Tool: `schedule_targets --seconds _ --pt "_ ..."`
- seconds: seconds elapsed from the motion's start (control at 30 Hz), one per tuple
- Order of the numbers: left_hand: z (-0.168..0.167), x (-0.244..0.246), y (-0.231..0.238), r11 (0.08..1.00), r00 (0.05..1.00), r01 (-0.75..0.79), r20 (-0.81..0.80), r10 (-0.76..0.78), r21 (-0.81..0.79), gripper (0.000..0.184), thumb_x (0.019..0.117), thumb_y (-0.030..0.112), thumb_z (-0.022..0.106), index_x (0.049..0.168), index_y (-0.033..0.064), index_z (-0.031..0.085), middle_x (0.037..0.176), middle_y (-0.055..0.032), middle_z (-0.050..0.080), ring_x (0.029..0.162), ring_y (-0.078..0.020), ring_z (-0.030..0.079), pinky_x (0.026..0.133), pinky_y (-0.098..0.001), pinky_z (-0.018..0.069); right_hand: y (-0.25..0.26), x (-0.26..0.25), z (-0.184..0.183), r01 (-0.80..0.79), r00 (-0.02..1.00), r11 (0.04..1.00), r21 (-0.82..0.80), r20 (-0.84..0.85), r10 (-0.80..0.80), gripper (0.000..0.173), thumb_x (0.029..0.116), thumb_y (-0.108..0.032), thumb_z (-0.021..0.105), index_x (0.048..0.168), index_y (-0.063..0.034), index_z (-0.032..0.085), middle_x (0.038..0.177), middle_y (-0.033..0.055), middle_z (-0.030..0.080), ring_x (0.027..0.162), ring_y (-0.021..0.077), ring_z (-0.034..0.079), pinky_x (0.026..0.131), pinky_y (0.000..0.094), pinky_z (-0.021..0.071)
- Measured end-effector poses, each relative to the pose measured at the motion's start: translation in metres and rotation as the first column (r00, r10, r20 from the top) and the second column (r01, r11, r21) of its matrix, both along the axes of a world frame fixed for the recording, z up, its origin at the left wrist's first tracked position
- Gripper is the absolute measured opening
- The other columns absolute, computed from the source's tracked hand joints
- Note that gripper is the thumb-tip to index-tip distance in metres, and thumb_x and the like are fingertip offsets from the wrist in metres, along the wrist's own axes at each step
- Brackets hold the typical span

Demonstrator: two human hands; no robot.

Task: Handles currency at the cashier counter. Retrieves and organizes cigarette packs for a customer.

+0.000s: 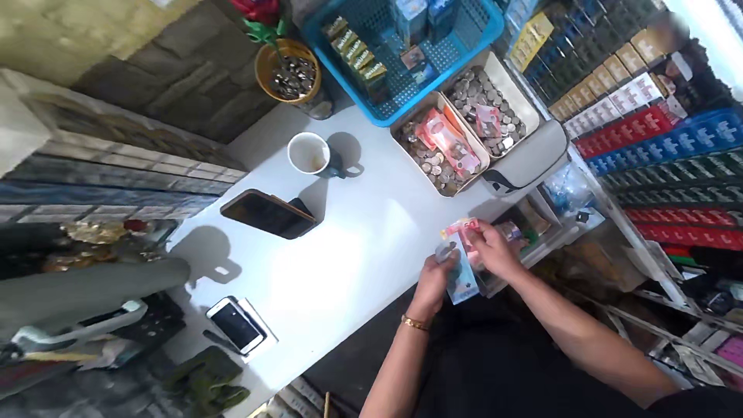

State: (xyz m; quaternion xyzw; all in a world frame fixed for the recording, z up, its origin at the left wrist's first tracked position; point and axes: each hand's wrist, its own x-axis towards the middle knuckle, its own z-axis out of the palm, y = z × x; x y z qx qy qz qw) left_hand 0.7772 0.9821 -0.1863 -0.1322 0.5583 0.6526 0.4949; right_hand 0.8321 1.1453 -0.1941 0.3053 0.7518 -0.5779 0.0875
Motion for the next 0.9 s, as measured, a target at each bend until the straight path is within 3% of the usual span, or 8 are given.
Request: schedule_targets --seconds 0.17,0.3,0.4,0.57,0.67,0.73,0.8,0.9 --pt "-0.050 -0.019 -0.022 0.980 0.978 -0.136 -0.178 0.109 -0.145 0.027 0.1069 0.013 0.051 0.125 -0.0053 0.060 0.100 -0.0099 0.070 0.087 -0.0120 0.068 0.081 -0.0330 0.0591 0.014 -0.052 -0.018 -0.230 0.962 0.804 0.548 0.003 0.272 0.035 0.1021 -0.022 0.061 0.131 -0.0016 0.065 0.132 0.0242 0.061 0.125 0.0432 0.057 0.106 0.0614 0.0454" --pt "-0.073 -0.033 -0.028 0.979 0.983 -0.097 -0.174 0.066 -0.180 0.028 0.1075 0.014 0.049 0.126 -0.0044 0.060 0.103 -0.0123 0.068 0.090 -0.0135 0.067 0.083 -0.0348 0.0577 0.020 -0.087 -0.033 -0.392 0.886 0.559 0.730 0.137 0.442 0.032 0.0989 -0.029 0.068 0.123 -0.0077 0.071 0.126 0.0162 0.068 0.124 0.0401 0.059 0.106 0.0671 0.0392" --pt "-0.078 -0.036 -0.022 0.975 0.982 -0.110 -0.171 0.078 -0.191 0.027 0.1074 0.014 0.049 0.119 -0.0057 0.062 0.100 -0.0128 0.068 0.089 -0.0148 0.067 0.082 -0.0356 0.0572 0.020 -0.095 -0.041 -0.433 0.867 0.500 0.750 0.195 0.458 0.023 0.1006 -0.024 0.065 0.117 -0.0118 0.075 0.121 0.0107 0.071 0.122 0.0359 0.061 0.104 0.0671 0.0383" --pt "-0.053 -0.038 -0.023 0.968 0.962 -0.225 -0.183 0.203 -0.110 0.025 0.1067 0.014 0.050 0.118 -0.0051 0.062 0.100 -0.0107 0.069 0.089 -0.0140 0.068 0.082 -0.0345 0.0584 0.011 -0.080 -0.012 -0.273 0.938 0.739 0.616 0.000 0.347 0.037 0.0982 -0.033 0.067 0.128 -0.0096 0.069 0.135 0.0164 0.061 0.126 0.0371 0.056 0.103 0.0622 0.0451" --pt "-0.025 -0.042 -0.021 0.961 0.940 -0.275 -0.207 0.271 0.007 0.030 0.1056 0.011 0.051 0.130 -0.0046 0.057 0.107 -0.0098 0.070 0.093 -0.0127 0.068 0.085 -0.0334 0.0588 -0.003 -0.078 0.009 -0.219 0.976 0.970 0.102 -0.002 0.220 0.055 0.0902 -0.031 0.078 0.134 -0.0017 0.061 0.125 0.0160 0.067 0.111 0.0263 0.068 0.099 0.0466 0.0568" --pt "-0.003 -0.053 -0.012 0.945 0.913 -0.322 -0.241 0.328 0.063 0.031 0.1051 0.010 0.051 0.132 -0.0036 0.056 0.106 -0.0084 0.070 0.092 -0.0118 0.068 0.084 -0.0327 0.0591 -0.002 -0.096 0.022 -0.116 0.993 0.980 -0.159 -0.027 0.113 0.044 0.0864 -0.017 0.081 0.122 0.0034 0.064 0.107 0.0158 0.072 0.097 0.0225 0.071 0.090 0.0413 0.0596" --pt "0.017 -0.065 -0.005 0.905 0.866 -0.414 -0.261 0.426 0.103 0.027 0.1055 0.009 0.049 0.128 -0.0036 0.057 0.104 -0.0085 0.070 0.090 -0.0125 0.068 0.082 -0.0332 0.0593 0.007 -0.120 0.046 -0.089 0.991 0.984 -0.157 -0.110 0.072 0.031 0.0888 -0.012 0.078 0.112 0.0054 0.068 0.097 0.0137 0.073 0.088 0.0179 0.072 0.085 0.0375 0.0603" --pt "0.032 -0.081 -0.015 0.836 0.802 -0.493 -0.246 0.544 0.241 0.032 0.1086 0.010 0.036 0.128 -0.0062 0.055 0.116 -0.0181 0.072 0.098 -0.0258 0.073 0.087 -0.0416 0.0611 0.028 -0.156 0.091 -0.075 0.964 0.997 0.025 -0.252 0.079 0.024 0.0936 -0.005 0.067 0.114 0.0071 0.070 0.104 0.0168 0.073 0.095 0.0193 0.070 0.090 0.0384 0.0575"
